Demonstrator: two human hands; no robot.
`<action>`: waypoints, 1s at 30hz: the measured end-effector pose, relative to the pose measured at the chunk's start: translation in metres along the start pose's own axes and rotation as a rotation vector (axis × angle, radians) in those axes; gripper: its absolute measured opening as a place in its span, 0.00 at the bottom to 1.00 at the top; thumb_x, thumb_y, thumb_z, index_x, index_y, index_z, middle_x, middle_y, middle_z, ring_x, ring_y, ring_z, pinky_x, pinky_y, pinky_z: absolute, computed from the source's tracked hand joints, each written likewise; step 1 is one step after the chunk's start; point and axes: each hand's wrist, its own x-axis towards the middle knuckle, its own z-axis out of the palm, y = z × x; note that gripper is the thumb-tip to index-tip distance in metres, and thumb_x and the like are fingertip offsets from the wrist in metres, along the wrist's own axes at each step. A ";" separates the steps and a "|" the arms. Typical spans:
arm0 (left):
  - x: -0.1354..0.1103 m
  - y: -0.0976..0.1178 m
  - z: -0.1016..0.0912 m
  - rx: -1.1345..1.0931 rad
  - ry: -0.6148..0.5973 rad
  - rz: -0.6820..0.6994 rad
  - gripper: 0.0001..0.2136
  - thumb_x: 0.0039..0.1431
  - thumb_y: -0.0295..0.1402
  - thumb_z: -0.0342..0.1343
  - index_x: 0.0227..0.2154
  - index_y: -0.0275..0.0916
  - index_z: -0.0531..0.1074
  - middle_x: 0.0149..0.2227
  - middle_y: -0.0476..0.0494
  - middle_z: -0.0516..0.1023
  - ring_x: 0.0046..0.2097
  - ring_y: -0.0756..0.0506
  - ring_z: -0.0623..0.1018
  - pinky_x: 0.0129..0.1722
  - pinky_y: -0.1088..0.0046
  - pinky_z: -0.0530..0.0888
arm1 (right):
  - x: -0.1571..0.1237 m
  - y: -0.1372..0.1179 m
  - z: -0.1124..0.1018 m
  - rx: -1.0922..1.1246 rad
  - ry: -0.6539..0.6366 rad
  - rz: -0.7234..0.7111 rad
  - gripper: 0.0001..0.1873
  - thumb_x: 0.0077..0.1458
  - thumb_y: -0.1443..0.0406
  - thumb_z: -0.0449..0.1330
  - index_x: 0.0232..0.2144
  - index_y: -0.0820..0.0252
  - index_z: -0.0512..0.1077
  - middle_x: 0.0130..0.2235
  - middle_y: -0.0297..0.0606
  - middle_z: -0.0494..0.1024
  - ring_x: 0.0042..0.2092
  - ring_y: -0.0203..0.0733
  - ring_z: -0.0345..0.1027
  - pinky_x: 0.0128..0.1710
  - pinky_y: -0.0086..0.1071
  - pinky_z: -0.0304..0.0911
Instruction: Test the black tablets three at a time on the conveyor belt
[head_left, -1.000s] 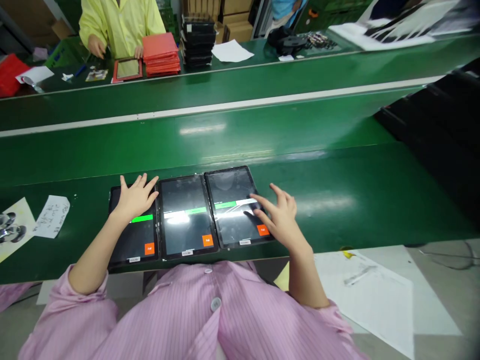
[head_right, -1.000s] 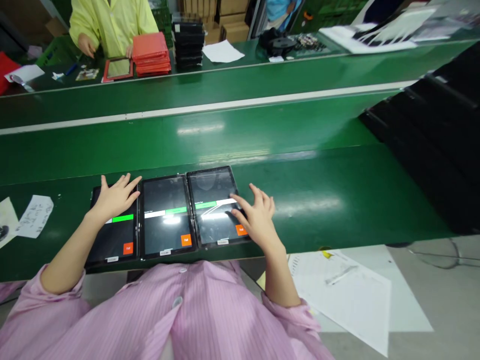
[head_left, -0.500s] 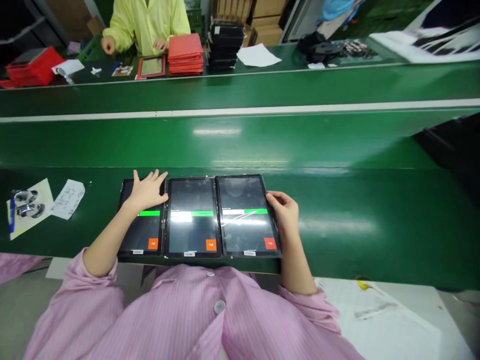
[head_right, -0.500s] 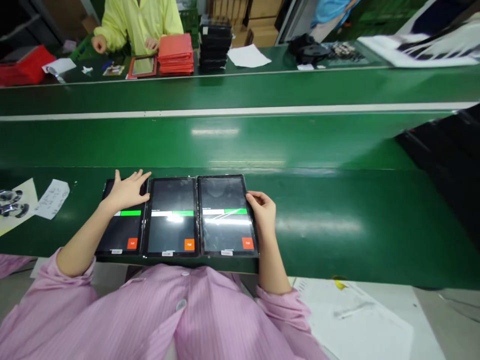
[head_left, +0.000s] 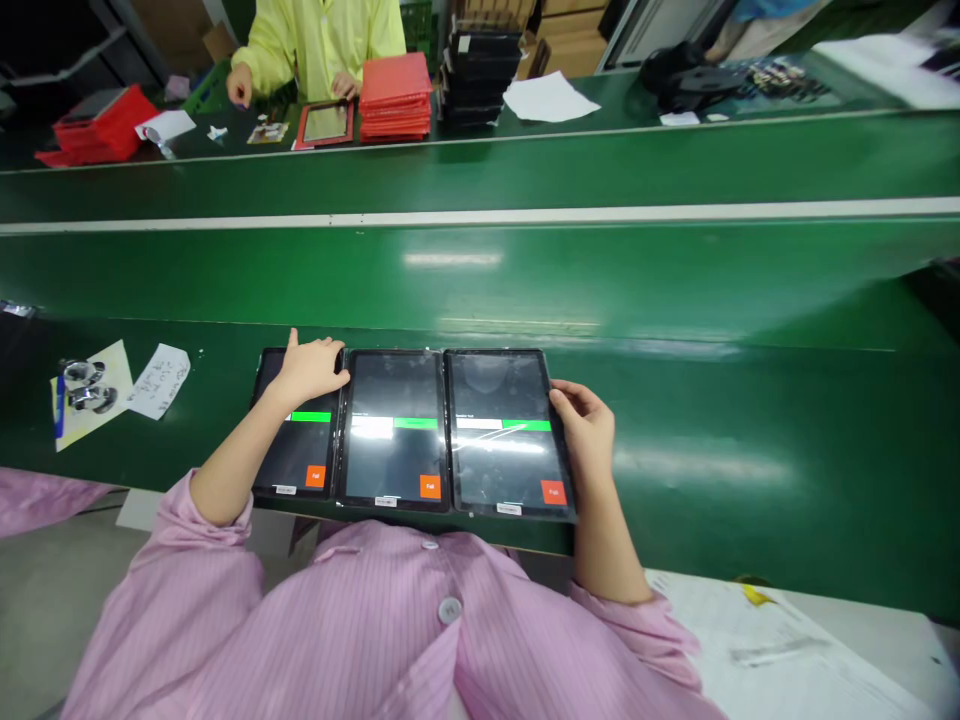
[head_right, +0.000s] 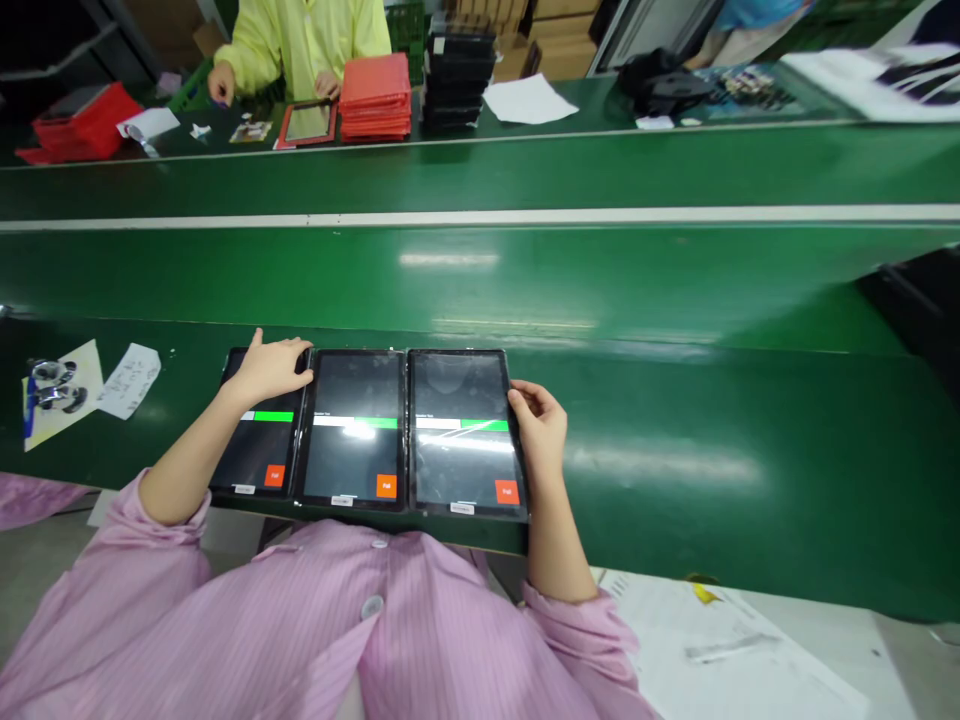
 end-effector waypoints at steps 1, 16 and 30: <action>0.000 0.000 -0.001 -0.002 0.004 -0.005 0.26 0.60 0.42 0.50 0.59 0.38 0.69 0.62 0.32 0.72 0.61 0.33 0.73 0.68 0.37 0.45 | 0.000 -0.001 0.000 0.003 -0.002 -0.001 0.20 0.45 0.52 0.67 0.37 0.59 0.78 0.39 0.43 0.82 0.41 0.48 0.74 0.44 0.41 0.69; 0.009 0.016 -0.006 0.099 -0.069 0.039 0.24 0.64 0.31 0.43 0.62 0.32 0.63 0.62 0.22 0.68 0.63 0.30 0.70 0.63 0.29 0.47 | 0.008 0.006 0.004 -0.011 -0.039 -0.064 0.20 0.46 0.51 0.63 0.37 0.57 0.74 0.34 0.39 0.78 0.38 0.45 0.71 0.42 0.40 0.68; 0.057 0.087 -0.021 -0.110 -0.256 0.735 0.24 0.55 0.36 0.66 0.55 0.52 0.69 0.63 0.37 0.60 0.61 0.33 0.66 0.59 0.53 0.65 | 0.011 0.005 0.001 0.025 -0.094 -0.061 0.21 0.46 0.50 0.64 0.37 0.58 0.74 0.34 0.39 0.78 0.37 0.45 0.71 0.42 0.40 0.68</action>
